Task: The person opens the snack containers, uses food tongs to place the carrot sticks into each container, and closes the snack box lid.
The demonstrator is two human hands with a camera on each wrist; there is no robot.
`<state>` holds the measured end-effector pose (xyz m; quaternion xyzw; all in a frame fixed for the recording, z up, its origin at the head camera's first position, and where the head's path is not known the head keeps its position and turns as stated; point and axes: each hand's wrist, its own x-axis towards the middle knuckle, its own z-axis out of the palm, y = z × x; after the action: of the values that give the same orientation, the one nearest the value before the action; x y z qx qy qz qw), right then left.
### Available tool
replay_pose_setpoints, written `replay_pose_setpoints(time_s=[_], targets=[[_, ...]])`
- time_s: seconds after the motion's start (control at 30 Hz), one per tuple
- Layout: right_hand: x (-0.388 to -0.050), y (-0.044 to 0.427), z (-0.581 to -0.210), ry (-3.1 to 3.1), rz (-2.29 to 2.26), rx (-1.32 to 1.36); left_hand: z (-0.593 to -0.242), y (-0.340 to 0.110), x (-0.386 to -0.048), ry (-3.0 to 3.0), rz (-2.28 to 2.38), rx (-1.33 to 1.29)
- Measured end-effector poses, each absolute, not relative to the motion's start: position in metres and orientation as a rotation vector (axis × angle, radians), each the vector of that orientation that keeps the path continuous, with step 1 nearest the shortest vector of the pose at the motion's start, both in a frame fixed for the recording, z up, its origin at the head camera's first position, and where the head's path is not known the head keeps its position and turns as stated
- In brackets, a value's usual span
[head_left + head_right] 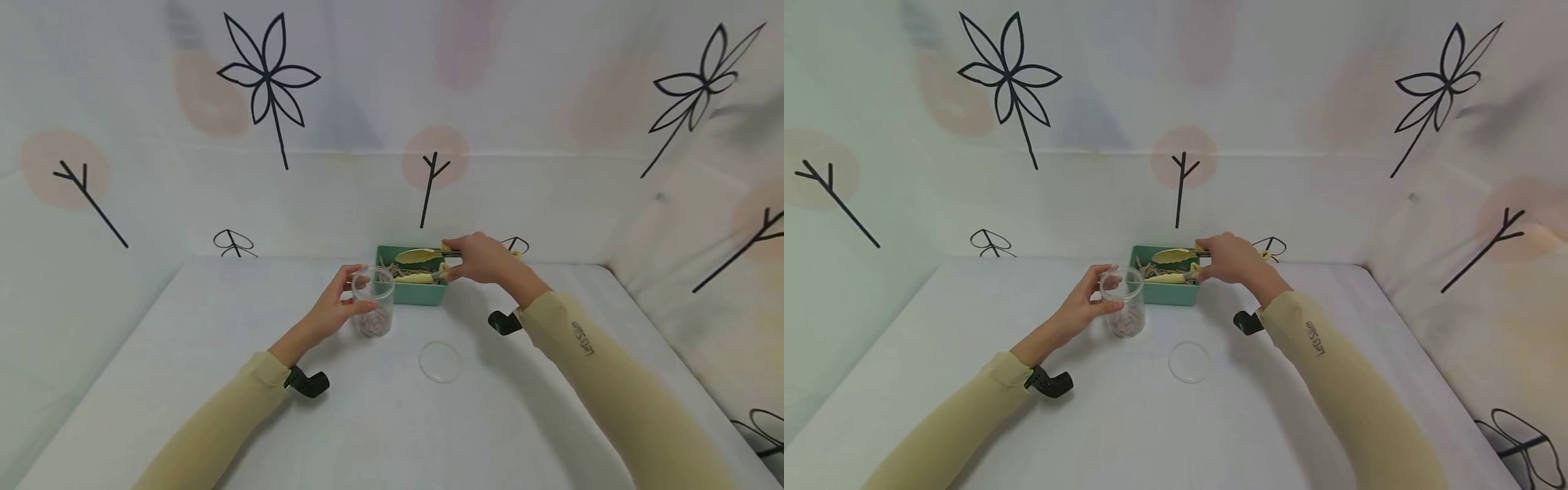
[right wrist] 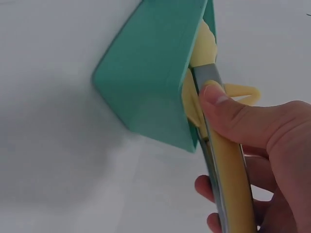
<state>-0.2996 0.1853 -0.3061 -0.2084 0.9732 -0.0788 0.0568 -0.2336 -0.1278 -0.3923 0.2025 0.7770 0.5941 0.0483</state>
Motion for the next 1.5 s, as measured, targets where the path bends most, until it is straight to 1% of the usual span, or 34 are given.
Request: replay_pose_setpoints(time_s=[0.3, 0.6, 0.77, 0.97, 1.03, 1.2, 1.5], targets=[[-0.313, 0.170, -0.309, 2.869, -0.213, -0.648, -0.390, -0.127, -0.231, 2.367, 1.808, 0.608], [-0.305, 0.176, -0.316, 2.885, -0.459, -0.701, -0.392, -0.126, -0.234, 2.337, 1.821, 0.600], [-0.300, 0.182, -0.325, 2.931, -0.510, -0.730, -0.390, -0.126, -0.234, 2.318, 1.807, 0.587], [-0.295, 0.187, -0.330, 2.954, -0.600, -0.739, -0.365, -0.124, -0.216, 2.328, 1.792, 0.597], [-0.294, 0.188, -0.328, 2.972, -0.587, -0.726, -0.367, -0.125, -0.217, 2.339, 1.794, 0.608], [-0.290, 0.194, -0.319, 3.021, -0.574, -0.721, -0.391, -0.128, -0.232, 2.362, 1.804, 0.619], [-0.290, 0.212, -0.308, 3.030, -0.700, -0.698, -0.392, -0.127, -0.234, 2.345, 1.827, 0.606]])
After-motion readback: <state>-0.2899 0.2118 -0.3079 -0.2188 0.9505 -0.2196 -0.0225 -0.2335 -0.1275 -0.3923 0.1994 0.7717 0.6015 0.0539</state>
